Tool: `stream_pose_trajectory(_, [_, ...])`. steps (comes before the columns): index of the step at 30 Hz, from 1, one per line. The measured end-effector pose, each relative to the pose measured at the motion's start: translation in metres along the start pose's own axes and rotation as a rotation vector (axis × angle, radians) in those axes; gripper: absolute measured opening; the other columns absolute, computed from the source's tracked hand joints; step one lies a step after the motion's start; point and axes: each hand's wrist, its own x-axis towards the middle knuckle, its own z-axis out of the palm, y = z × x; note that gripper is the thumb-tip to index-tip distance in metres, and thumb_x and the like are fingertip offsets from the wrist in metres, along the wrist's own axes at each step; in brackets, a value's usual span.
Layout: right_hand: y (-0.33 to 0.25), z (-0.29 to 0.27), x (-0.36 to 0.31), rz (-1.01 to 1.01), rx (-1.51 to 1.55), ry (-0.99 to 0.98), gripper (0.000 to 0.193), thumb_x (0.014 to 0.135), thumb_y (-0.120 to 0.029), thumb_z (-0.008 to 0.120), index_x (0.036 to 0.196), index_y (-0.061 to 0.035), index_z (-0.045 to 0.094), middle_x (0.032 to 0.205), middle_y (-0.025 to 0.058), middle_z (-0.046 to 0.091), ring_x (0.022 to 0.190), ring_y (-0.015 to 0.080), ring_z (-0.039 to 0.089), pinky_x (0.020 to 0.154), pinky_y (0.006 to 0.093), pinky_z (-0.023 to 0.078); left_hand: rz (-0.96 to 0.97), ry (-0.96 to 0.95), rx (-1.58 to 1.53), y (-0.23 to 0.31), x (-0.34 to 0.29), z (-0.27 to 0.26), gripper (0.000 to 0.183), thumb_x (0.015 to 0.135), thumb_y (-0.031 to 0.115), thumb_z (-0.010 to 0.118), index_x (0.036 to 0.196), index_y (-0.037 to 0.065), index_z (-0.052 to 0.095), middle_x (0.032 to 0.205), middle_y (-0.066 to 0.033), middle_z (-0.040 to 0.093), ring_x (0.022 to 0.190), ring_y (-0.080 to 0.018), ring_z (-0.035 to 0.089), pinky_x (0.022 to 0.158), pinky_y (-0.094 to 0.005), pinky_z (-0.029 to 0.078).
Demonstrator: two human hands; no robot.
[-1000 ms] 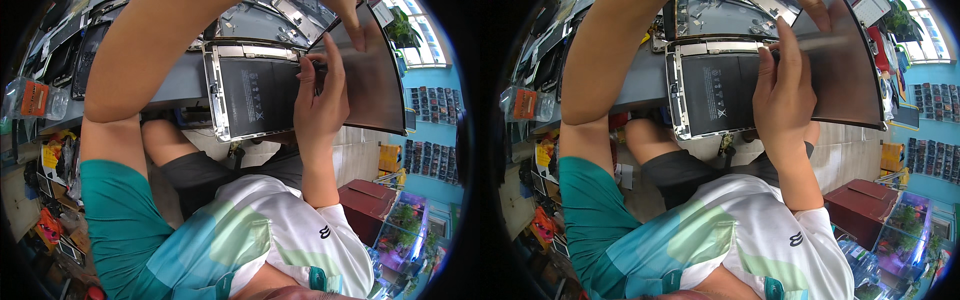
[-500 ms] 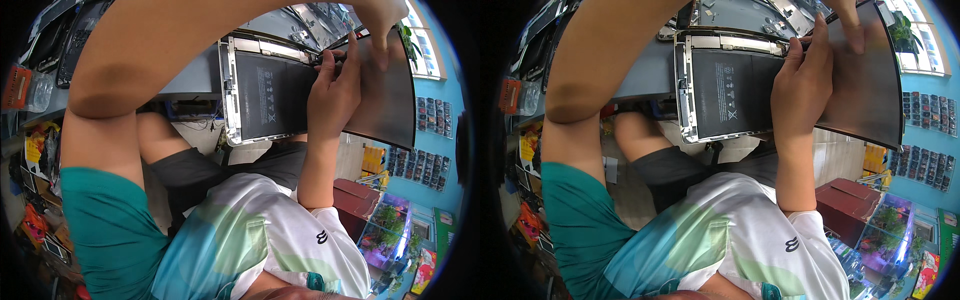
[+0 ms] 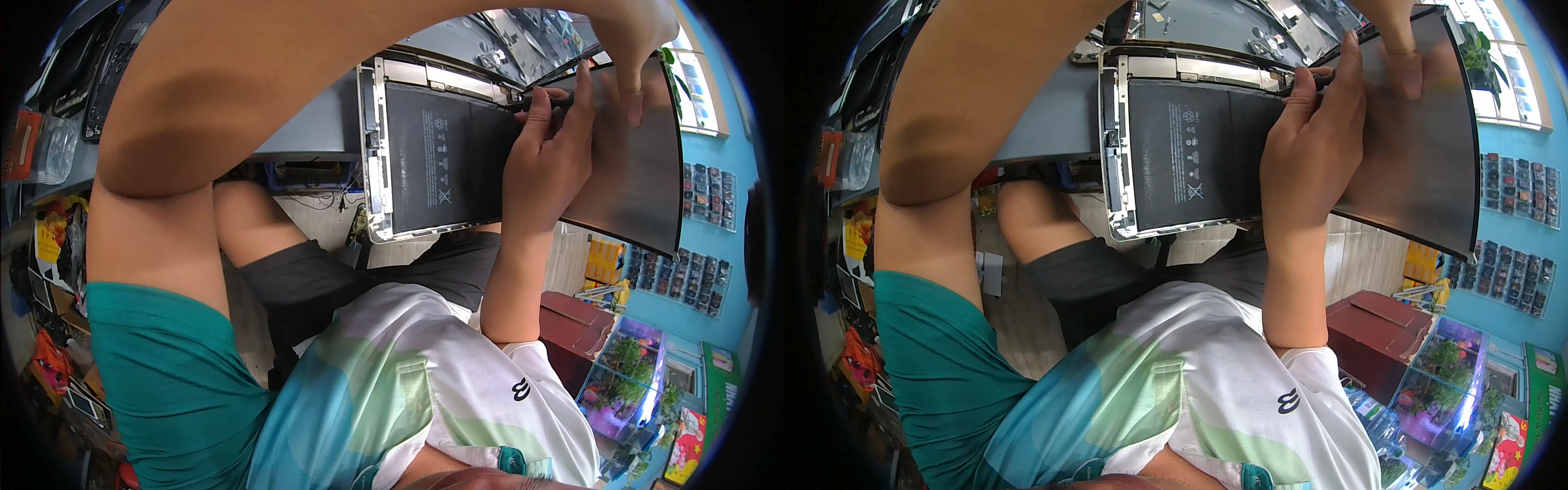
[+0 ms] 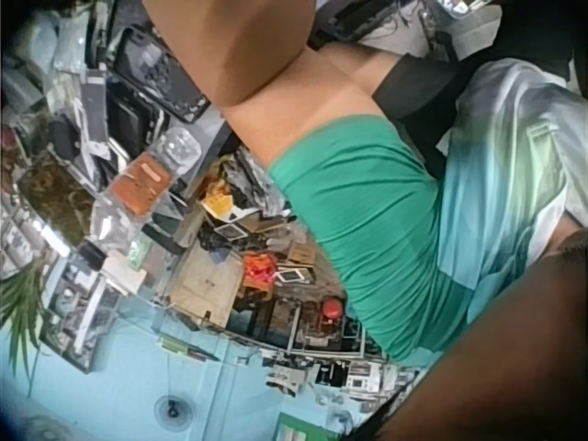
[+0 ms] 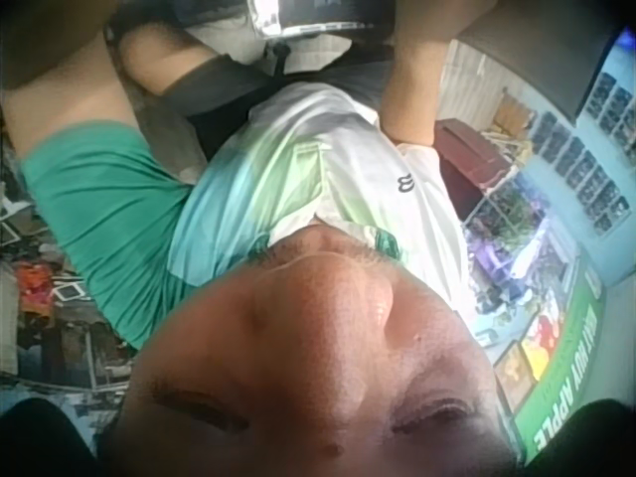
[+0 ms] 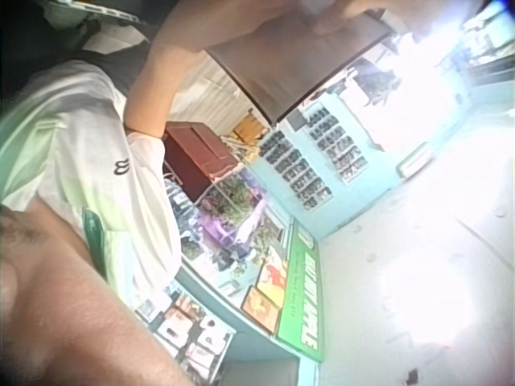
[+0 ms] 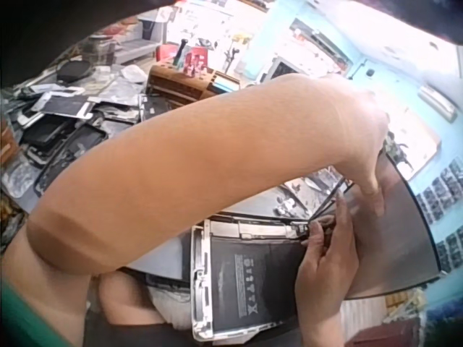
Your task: The person uses a prying tool to separate the screen assembly from the tablet chassis, then detaches the display and sets it aside. The person continues to pry along the edges to fully release the screen from the frame.
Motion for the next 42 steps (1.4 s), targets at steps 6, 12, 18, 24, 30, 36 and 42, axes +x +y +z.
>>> stream_pose_trajectory(6, [-0.001, 0.001, 0.0, 0.015, 0.012, -0.002, 0.051, 0.107, -0.006, 0.07, 0.156, -0.0004, 0.054, 0.104, 0.0139, 0.07, 0.089, 0.0326, 0.069, 0.078, 0.0442, 0.057, -0.014, 0.046, 0.022, 0.005, 0.003, 0.009, 0.088, 0.075, 0.078, 0.086, 0.128, 0.008, 0.083, 0.13, -0.0145, 0.081, 0.12, -0.0302, 0.077, 0.103, -0.045, 0.061])
stream_pose_trajectory(12, [0.0, 0.001, 0.001, 0.001, -0.02, -0.005, 0.052, 0.107, -0.006, 0.07, 0.156, -0.0011, 0.053, 0.104, 0.0138, 0.07, 0.089, 0.0325, 0.07, 0.077, 0.0446, 0.058, 0.018, 0.032, 0.019, -0.001, 0.004, 0.007, 0.088, 0.075, 0.079, 0.085, 0.128, 0.008, 0.083, 0.129, -0.0148, 0.081, 0.119, -0.0304, 0.077, 0.103, -0.045, 0.061])
stream_pose_trajectory(18, [-0.002, -0.002, 0.006, 0.012, -0.064, -0.048, 0.05, 0.107, -0.008, 0.07, 0.154, -0.0017, 0.054, 0.11, 0.0165, 0.073, 0.091, 0.0352, 0.072, 0.078, 0.0473, 0.059, 0.017, 0.03, 0.015, -0.001, 0.005, 0.01, 0.088, 0.076, 0.079, 0.085, 0.128, 0.008, 0.083, 0.129, -0.015, 0.081, 0.119, -0.0305, 0.077, 0.102, -0.045, 0.061])
stream_pose_trajectory(24, [-0.005, -0.003, 0.008, 0.029, -0.104, -0.074, 0.048, 0.107, -0.011, 0.071, 0.152, -0.0017, 0.055, 0.113, 0.0207, 0.076, 0.097, 0.0389, 0.075, 0.08, 0.0477, 0.06, 0.019, 0.036, 0.003, -0.002, 0.007, 0.011, 0.088, 0.076, 0.079, 0.085, 0.128, 0.008, 0.083, 0.128, -0.0152, 0.081, 0.119, -0.0307, 0.077, 0.102, -0.045, 0.061])
stream_pose_trajectory(30, [-0.01, -0.013, 0.014, -0.022, -0.203, -0.118, 0.046, 0.109, -0.018, 0.069, 0.149, -0.0011, 0.055, 0.113, 0.028, 0.077, 0.098, 0.0465, 0.077, 0.079, 0.0521, 0.061, 0.022, 0.038, -0.005, -0.003, 0.008, 0.012, 0.088, 0.076, 0.079, 0.084, 0.128, 0.007, 0.083, 0.128, -0.0154, 0.081, 0.119, -0.0308, 0.077, 0.102, -0.045, 0.061])
stream_pose_trajectory(36, [-0.012, -0.018, 0.018, 0.003, -0.222, -0.177, 0.044, 0.108, -0.02, 0.07, 0.145, 0.0002, 0.056, 0.097, 0.0287, 0.077, 0.089, 0.0492, 0.076, 0.073, 0.0556, 0.061, 0.019, 0.036, -0.01, -0.004, 0.008, 0.013, 0.088, 0.077, 0.079, 0.084, 0.128, 0.007, 0.083, 0.128, -0.0156, 0.081, 0.119, -0.0309, 0.077, 0.102, -0.0449, 0.061])
stream_pose_trajectory(42, [-0.012, -0.016, 0.019, -0.028, -0.219, -0.189, 0.043, 0.107, -0.016, 0.07, 0.143, 0.0023, 0.055, 0.097, 0.0283, 0.077, 0.086, 0.0487, 0.076, 0.071, 0.0544, 0.061, 0.022, 0.027, -0.009, -0.002, 0.01, 0.014, 0.088, 0.077, 0.079, 0.084, 0.127, 0.007, 0.083, 0.128, -0.0158, 0.081, 0.119, -0.031, 0.077, 0.102, -0.0449, 0.062])
